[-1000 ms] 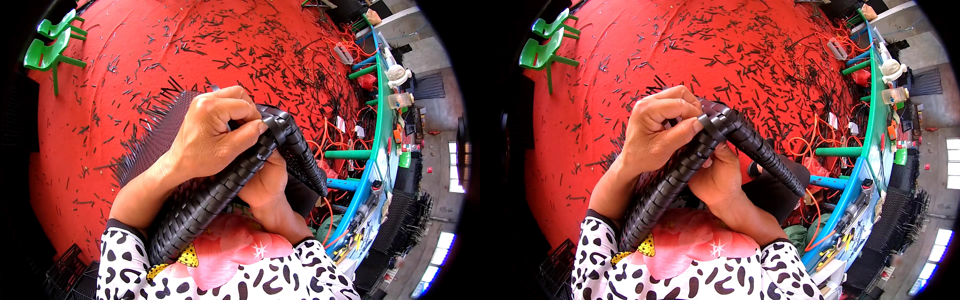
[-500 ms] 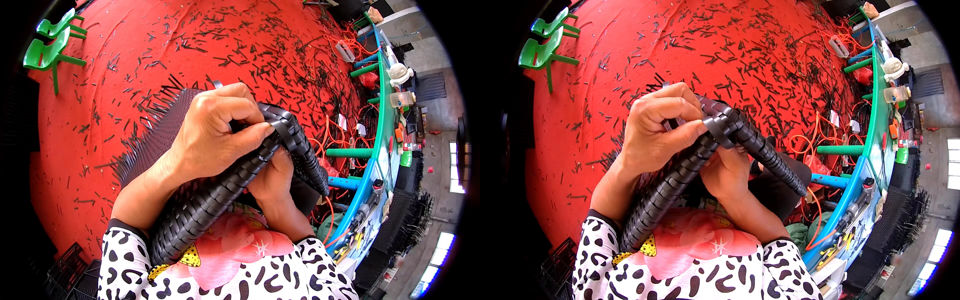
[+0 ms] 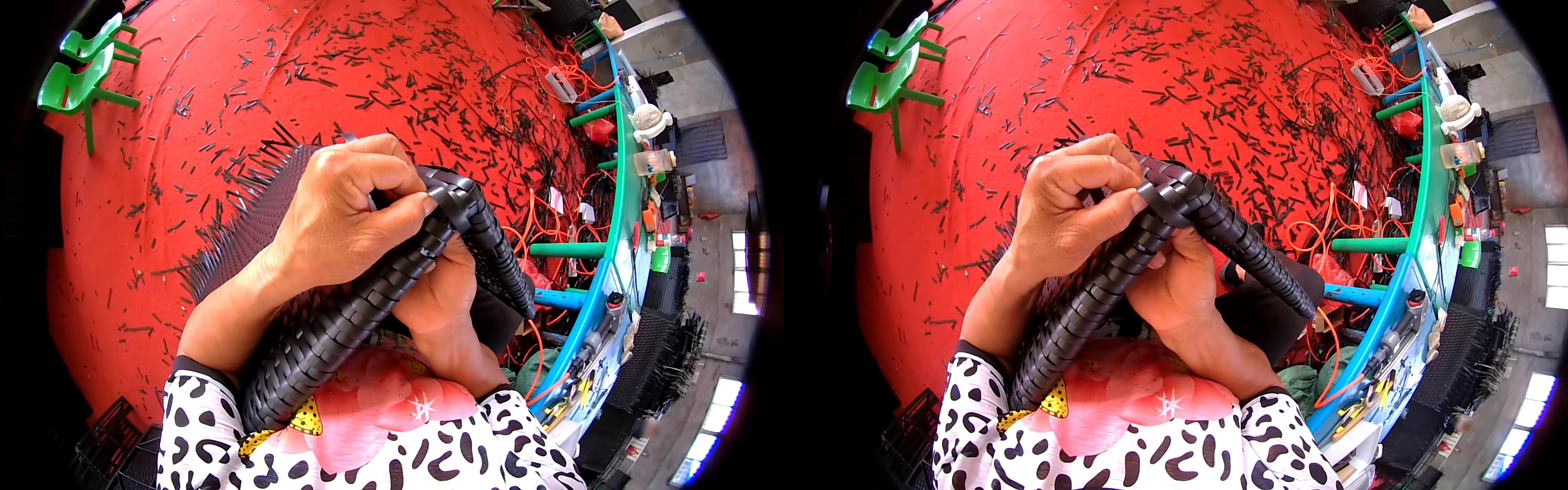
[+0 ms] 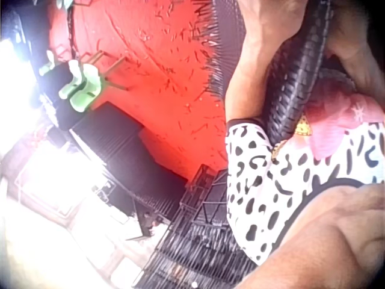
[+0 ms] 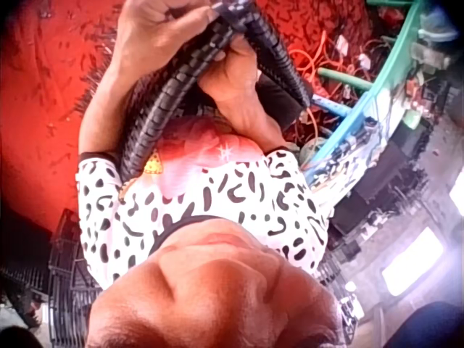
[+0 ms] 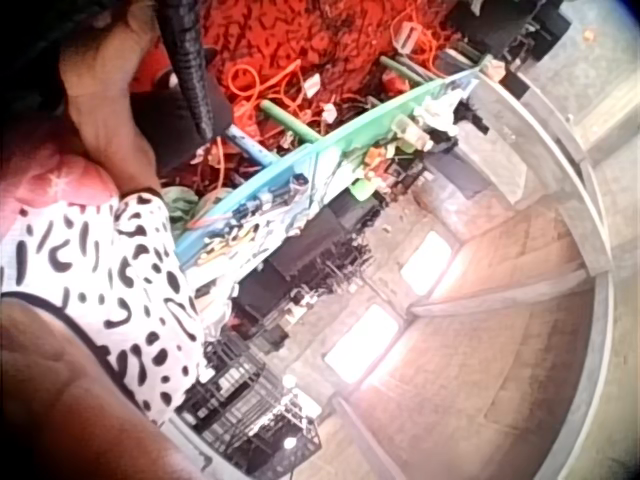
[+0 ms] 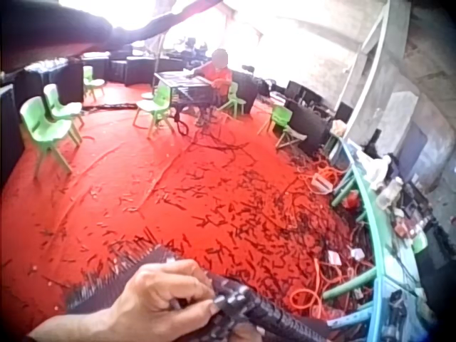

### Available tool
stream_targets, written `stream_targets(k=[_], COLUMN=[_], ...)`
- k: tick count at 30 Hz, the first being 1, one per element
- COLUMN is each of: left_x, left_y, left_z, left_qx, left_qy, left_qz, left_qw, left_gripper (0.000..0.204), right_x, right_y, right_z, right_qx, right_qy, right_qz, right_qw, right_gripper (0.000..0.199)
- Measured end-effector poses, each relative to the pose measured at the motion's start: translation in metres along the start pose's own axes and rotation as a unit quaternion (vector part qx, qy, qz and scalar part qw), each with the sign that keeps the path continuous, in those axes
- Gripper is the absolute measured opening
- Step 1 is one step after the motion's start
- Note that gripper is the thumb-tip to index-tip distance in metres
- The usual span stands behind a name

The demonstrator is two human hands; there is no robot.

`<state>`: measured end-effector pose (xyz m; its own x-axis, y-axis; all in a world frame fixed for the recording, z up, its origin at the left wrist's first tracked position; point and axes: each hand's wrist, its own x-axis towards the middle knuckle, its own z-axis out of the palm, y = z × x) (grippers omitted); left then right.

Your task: The person sits on the floor and weaves a black plastic strip into the edge of a black wicker chair seat. They thread the strip through the existing weave and pull it tight to secure the edge of the seat.

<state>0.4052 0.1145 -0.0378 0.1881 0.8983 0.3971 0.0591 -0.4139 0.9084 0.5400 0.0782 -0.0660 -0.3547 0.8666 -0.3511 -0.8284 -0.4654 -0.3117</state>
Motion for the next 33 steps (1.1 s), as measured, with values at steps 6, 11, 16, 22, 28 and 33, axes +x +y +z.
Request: stream_targets(k=[6, 11, 16, 22, 28, 33], left_x=[0.004, 0.005, 0.006, 0.010, 0.007, 0.006], left_y=[0.008, 0.007, 0.004, 0.003, 0.000, -0.001], left_z=[-0.002, -0.002, -0.004, -0.005, -0.005, -0.002], left_qx=[-0.005, -0.005, 0.017, 0.015, 0.014, 0.009], left_qy=[-0.017, -0.026, -0.039, -0.058, -0.051, -0.056], left_qz=[-0.040, -0.032, -0.008, 0.000, 0.008, 0.004], left_qw=[0.999, 0.999, 0.999, 0.998, 0.999, 0.998], left_gripper=[0.010, 0.005, 0.006, 0.008, 0.008, 0.008], right_x=[0.006, 0.014, 0.013, -0.002, -0.047, -0.037], right_y=[-0.004, -0.007, -0.006, -0.008, -0.038, -0.073], right_z=[-0.036, -0.047, -0.042, -0.025, 0.003, 0.044], right_qx=[0.054, 0.044, -0.017, -0.128, -0.686, -0.819], right_qy=[-0.111, -0.151, -0.136, -0.042, -0.211, -0.270], right_qz=[0.025, 0.043, 0.042, -0.005, -0.451, -0.459], right_qw=[0.992, 0.987, 0.990, 0.991, 0.530, 0.215], right_gripper=[0.054, 0.060, 0.063, 0.058, 0.016, 0.035])
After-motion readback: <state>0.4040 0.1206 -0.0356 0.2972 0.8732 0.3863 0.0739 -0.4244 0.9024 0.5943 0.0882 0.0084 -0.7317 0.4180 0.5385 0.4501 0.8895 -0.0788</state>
